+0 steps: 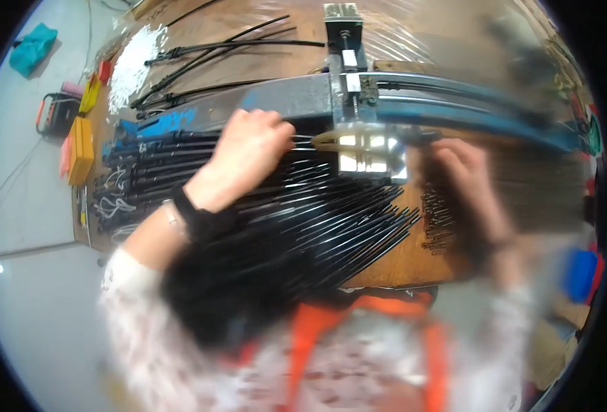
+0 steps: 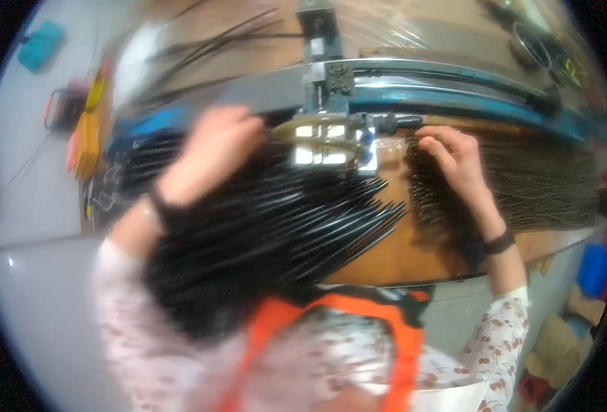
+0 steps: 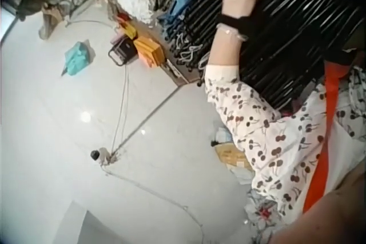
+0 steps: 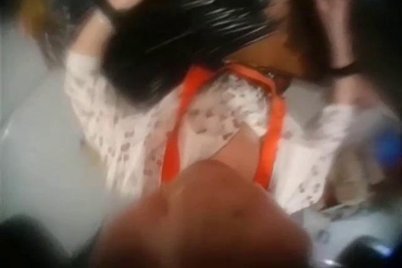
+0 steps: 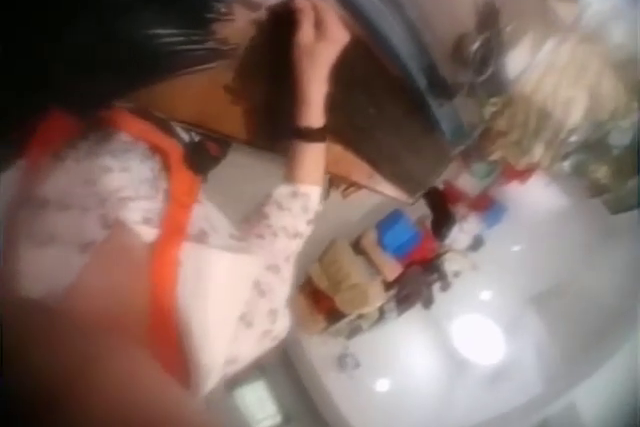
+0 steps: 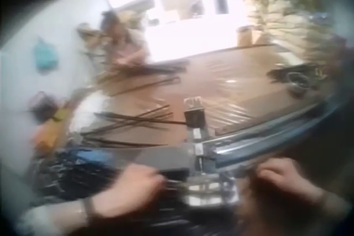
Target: Cutting and trimming thin black rods using a manual desktop cutting machine.
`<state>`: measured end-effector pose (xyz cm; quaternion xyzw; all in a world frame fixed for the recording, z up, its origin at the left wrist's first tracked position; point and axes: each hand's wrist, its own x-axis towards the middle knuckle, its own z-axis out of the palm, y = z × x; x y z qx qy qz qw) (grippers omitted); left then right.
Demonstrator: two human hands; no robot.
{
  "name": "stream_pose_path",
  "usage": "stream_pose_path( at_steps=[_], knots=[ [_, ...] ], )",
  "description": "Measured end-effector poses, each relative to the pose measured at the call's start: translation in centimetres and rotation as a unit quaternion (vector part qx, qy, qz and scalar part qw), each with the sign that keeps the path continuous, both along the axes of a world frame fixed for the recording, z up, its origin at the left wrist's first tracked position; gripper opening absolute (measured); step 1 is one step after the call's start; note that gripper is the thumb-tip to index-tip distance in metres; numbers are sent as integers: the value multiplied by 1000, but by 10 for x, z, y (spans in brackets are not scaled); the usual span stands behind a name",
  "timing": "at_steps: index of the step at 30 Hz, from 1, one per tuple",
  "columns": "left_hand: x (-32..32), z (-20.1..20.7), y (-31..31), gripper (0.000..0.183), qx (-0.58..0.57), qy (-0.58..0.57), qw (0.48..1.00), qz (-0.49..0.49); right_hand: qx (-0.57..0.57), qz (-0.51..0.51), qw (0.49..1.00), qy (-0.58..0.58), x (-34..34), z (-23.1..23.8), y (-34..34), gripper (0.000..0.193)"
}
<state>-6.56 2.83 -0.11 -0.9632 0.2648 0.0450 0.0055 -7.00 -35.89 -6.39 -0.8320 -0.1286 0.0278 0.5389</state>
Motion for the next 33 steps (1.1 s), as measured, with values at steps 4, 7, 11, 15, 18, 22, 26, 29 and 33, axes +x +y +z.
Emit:
stream_pose_path(
  at_steps=[4, 7, 11, 15, 18, 22, 26, 29, 33],
  knots=[
    [-14, -33, -1, 15, -7, -37, 999, -34, -150, 30, 978, -142, -9, 33, 11, 13],
    [-23, -35, 7, 14, -34, -64, 996, -53, -203, 82, 962, -160, -8, 38, 3, 14],
    [-33, -19, 9, 12, -62, 34, 991, -112, -223, 105, 959, -141, -23, 40, -2, 15],
    [-55, 1, -22, 19, -106, 92, 984, -109, -275, 177, 938, -116, -16, 20, -16, 20],
    [-68, 6, -51, 28, -140, 97, 981, -94, -284, 190, 927, -154, -17, 4, -14, 24],
    [-72, -2, -86, 31, -156, 60, 980, -109, -228, 147, 953, -133, -31, 3, -21, 21],
    [-73, -4, -114, 36, -147, 36, 982, -114, -57, 129, 974, -176, -47, -5, -25, 23],
    [-71, -2, -130, 38, -147, 44, 981, -121, -23, 107, 971, -211, -54, -10, -33, 22],
    [-70, 7, -143, 38, -140, 43, 978, -145, -17, 102, 972, -212, -64, -14, -38, 28]
  ],
)
